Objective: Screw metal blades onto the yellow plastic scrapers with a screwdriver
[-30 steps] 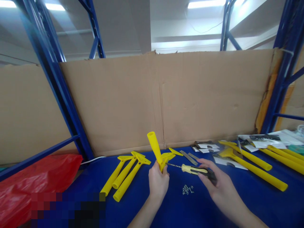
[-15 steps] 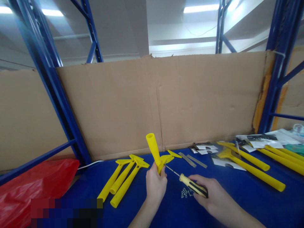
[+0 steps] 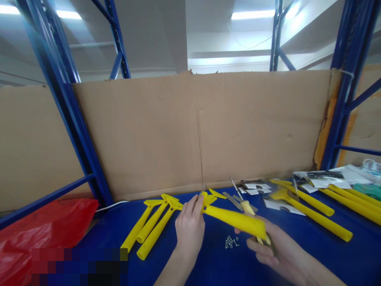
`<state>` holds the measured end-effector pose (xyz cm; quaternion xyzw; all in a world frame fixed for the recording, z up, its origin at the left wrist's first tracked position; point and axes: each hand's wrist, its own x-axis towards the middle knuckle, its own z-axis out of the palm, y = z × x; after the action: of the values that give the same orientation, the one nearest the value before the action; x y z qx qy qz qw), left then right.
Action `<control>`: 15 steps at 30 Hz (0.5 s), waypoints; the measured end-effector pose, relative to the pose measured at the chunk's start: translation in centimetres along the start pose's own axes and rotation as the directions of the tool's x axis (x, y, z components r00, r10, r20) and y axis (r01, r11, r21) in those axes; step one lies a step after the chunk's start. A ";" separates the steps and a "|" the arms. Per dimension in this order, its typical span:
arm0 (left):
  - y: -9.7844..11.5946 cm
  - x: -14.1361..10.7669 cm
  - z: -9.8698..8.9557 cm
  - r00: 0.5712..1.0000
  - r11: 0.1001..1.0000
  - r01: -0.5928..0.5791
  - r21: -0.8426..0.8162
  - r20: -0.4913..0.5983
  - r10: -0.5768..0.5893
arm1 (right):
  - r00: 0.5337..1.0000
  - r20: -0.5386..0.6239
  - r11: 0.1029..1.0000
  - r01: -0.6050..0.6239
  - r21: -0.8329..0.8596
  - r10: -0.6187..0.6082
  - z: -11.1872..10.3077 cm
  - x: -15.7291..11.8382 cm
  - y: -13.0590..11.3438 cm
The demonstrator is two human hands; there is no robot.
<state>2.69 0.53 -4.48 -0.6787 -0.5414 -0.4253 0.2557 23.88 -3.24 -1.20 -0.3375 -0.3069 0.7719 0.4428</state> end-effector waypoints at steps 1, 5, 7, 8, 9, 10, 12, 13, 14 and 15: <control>0.1 -0.1 0.0 0.996 0.995 -0.091 0.040 -0.016 0.091 | 1.000 0.013 1.000 -0.020 0.005 0.020 0.1 0.0 0.1; 0.9 0.0 0.0 0.974 0.968 -0.229 0.104 0.025 0.227 | 0.998 0.018 0.991 -0.050 -0.124 0.053 0.3 -0.2 0.2; 0.8 0.5 -0.1 0.979 0.974 -0.194 0.115 0.088 0.184 | 0.999 -0.021 0.972 0.021 -0.235 -0.027 0.2 -0.1 -0.1; 0.6 0.8 -0.3 0.982 0.979 -0.151 0.138 0.132 0.133 | 0.995 -0.041 0.951 0.072 -0.302 -0.088 0.0 0.0 -0.5; 0.3 1.1 -0.5 0.982 0.980 -0.093 0.179 0.177 0.061 | 0.986 -0.063 0.917 0.117 -0.382 -0.152 -0.2 0.2 -0.9; -0.2 1.5 -0.8 0.974 0.971 -0.032 0.236 0.227 -0.024 | 0.971 -0.099 0.862 0.144 -0.486 -0.218 -0.4 0.4 -1.5; -1.4 2.0 -1.4 0.931 0.923 0.055 0.381 0.314 -0.185 | 0.910 -0.216 0.667 0.083 -0.741 -0.354 -1.3 0.8 -3.0; -2.1 2.2 -1.7 0.899 0.887 0.077 0.454 0.353 -0.259 | 0.852 -0.258 0.533 0.029 -0.845 -0.456 -1.9 1.0 -3.8; -2.8 2.3 -1.9 0.865 0.850 0.094 0.518 0.381 -0.327 | 0.790 -0.273 0.387 -0.049 -0.921 -0.549 -2.5 1.2 -4.6; -3.4 2.3 -2.1 0.831 0.819 0.105 0.565 0.402 -0.384 | 0.743 -0.268 0.234 -0.152 -0.960 -0.614 -3.2 1.3 -5.4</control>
<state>-1.08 0.97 -1.84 -0.5917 -0.7682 -0.1030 0.2217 28.48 0.73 0.74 -0.7047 -0.5936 0.1908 0.3386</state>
